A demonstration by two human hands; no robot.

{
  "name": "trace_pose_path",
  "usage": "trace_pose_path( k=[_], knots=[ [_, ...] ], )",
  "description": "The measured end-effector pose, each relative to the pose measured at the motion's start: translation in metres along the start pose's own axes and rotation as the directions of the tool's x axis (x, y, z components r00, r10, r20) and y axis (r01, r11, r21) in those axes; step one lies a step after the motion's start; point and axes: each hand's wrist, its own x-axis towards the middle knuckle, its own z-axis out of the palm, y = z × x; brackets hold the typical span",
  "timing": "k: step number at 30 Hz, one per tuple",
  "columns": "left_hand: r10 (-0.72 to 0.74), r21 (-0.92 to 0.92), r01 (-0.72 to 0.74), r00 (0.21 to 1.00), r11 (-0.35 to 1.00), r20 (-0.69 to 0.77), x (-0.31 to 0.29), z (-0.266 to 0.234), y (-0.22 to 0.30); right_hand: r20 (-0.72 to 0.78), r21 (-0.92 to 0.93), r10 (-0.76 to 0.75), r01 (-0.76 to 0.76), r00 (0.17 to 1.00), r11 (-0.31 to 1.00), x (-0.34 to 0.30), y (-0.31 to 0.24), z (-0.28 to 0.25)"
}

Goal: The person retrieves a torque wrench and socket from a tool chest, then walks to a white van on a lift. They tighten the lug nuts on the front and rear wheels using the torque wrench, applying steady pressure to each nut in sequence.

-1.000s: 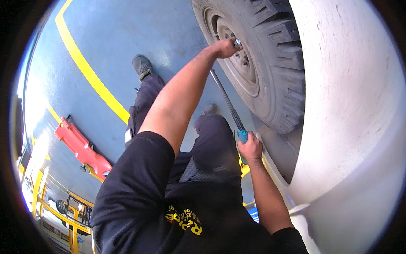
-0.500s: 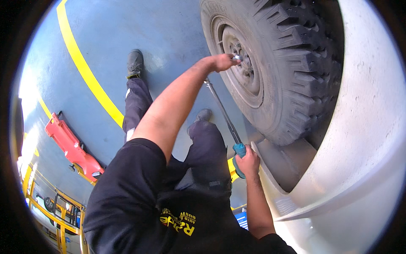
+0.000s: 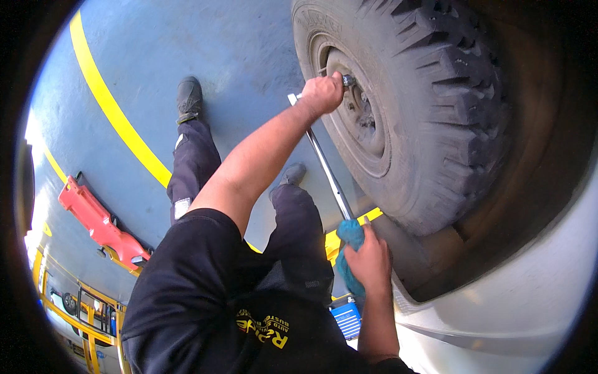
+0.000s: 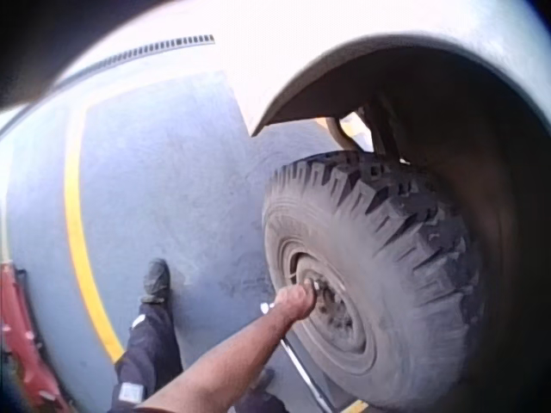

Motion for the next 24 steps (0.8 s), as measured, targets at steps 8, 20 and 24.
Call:
trace_pose_path(
  k=[8,20,24],
  knots=[
    [-0.15,-0.015,0.149,0.988,0.989,-0.025,0.021,0.012,0.013,-0.023,-0.057,-0.003,0.002,1.0,0.998,0.022,0.003,-0.003],
    [-0.054,-0.183,0.088,0.982,0.979,0.181,0.047,0.015,-0.02,-0.213,-0.109,-0.176,0.156,0.961,0.982,0.069,0.07,0.102],
    [0.011,-0.139,0.008,0.991,0.99,0.136,0.044,0.013,-0.027,-0.321,-0.086,-0.238,0.222,0.917,0.971,0.084,0.086,0.128]
  ],
)
